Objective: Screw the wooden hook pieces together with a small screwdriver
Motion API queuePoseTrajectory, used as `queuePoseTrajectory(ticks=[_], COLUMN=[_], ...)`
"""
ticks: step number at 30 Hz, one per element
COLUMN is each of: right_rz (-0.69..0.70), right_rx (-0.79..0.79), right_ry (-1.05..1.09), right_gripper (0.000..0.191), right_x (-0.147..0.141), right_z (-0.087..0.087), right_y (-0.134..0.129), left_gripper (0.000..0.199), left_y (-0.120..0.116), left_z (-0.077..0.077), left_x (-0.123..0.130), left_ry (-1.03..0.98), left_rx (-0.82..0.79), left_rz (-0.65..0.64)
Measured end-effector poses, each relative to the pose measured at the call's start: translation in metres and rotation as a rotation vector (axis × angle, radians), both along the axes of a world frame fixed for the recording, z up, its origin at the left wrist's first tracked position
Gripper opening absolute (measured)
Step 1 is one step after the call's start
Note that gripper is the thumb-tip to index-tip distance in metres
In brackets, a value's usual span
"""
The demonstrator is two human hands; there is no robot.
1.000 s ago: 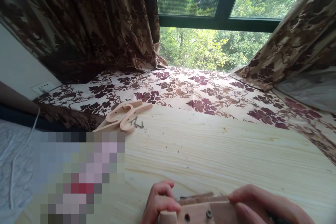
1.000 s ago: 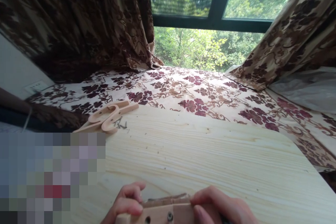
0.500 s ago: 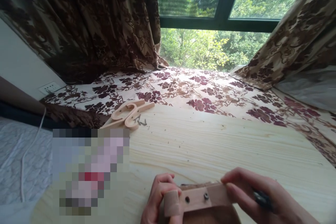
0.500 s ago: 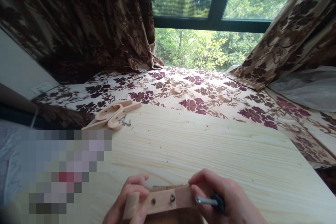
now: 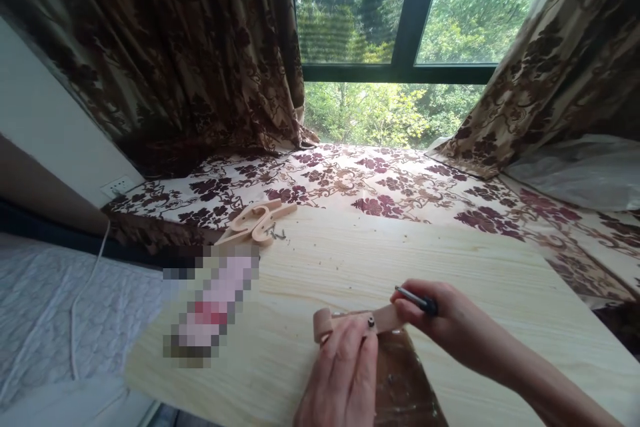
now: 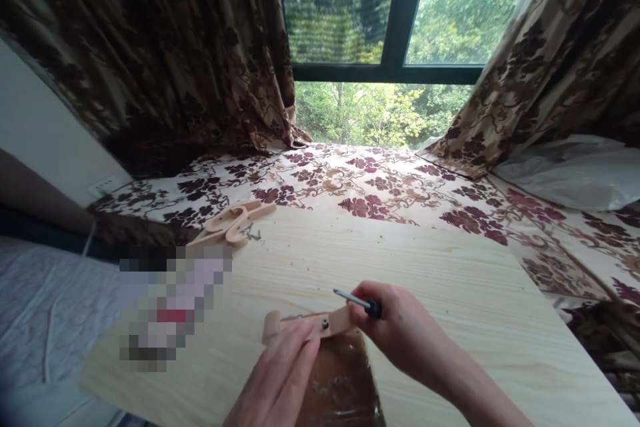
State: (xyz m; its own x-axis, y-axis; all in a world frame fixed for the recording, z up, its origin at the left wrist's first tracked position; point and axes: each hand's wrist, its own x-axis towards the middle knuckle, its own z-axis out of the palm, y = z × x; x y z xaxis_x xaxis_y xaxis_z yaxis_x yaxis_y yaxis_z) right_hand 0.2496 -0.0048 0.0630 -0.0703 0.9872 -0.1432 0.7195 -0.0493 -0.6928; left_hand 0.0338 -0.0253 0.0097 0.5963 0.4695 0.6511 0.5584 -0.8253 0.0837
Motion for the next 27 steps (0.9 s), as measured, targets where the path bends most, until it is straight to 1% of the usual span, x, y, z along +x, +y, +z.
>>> queuePoseTrajectory(ticks=[1, 2, 5, 7, 10, 12, 14, 15, 17, 19, 21, 24, 27], right_rz=[-0.001, 0.001, 0.006, 0.009, 0.026, 0.043, 0.051, 0.054, 0.085, 0.192, 0.334, 0.488, 0.610], right_rx=[0.002, 0.005, 0.020, 0.026, 0.028, 0.023, 0.011, 0.005, 0.023, 0.085, 0.148, 0.221, 0.240], right_ry=[-0.010, -0.016, -0.035, -0.056, -0.084, -0.101, -0.144, -0.179, -0.270, -0.323, -0.371, -0.531, -0.669], right_gripper=[0.023, 0.023, 0.022, 0.023, 0.022, 0.025, 0.034, 0.033, 0.025, 0.015, 0.011, 0.019, 0.021], right_x=[0.000, -0.001, -0.004, -0.005, -0.002, 0.004, 0.012, 0.016, 0.019, 0.017, 0.010, -0.005, -0.016], right_z=[0.001, 0.002, 0.005, 0.006, 0.009, 0.015, 0.026, 0.033, 0.048, 0.062, 0.073, 0.085, 0.094], right_y=[0.001, 0.001, 0.003, 0.004, 0.001, -0.002, -0.005, -0.006, -0.007, -0.005, -0.002, 0.006, 0.015], left_gripper=[0.049, 0.057, 0.067, 0.068, 0.066, 0.067, 0.068, 0.068, 0.070, 0.072, 0.074, 0.075, 0.072], left_y=[0.003, 0.006, 0.008, 0.005, 0.002, 0.002, 0.004, 0.005, 0.005, 0.005, 0.003, 0.003, 0.003], left_z=[-0.006, -0.013, -0.030, -0.035, -0.034, -0.029, -0.023, -0.020, -0.015, -0.013, -0.013, -0.016, -0.015], left_x=[0.005, 0.010, 0.023, 0.029, 0.033, 0.031, 0.025, 0.022, 0.017, 0.015, 0.016, 0.018, 0.019], left_ry=[0.014, -0.054, -0.013, -0.026, -0.116, -0.111, -0.019, 0.041, 0.131, 0.150, 0.151, 0.153, 0.164], left_rx=[0.036, 0.066, 0.093, 0.099, 0.074, 0.067, 0.075, 0.073, 0.049, 0.023, 0.018, 0.025, 0.030], left_rz=[0.024, 0.093, 0.134, 0.163, 0.211, 0.208, 0.163, 0.139, 0.118, 0.134, 0.143, 0.144, 0.151])
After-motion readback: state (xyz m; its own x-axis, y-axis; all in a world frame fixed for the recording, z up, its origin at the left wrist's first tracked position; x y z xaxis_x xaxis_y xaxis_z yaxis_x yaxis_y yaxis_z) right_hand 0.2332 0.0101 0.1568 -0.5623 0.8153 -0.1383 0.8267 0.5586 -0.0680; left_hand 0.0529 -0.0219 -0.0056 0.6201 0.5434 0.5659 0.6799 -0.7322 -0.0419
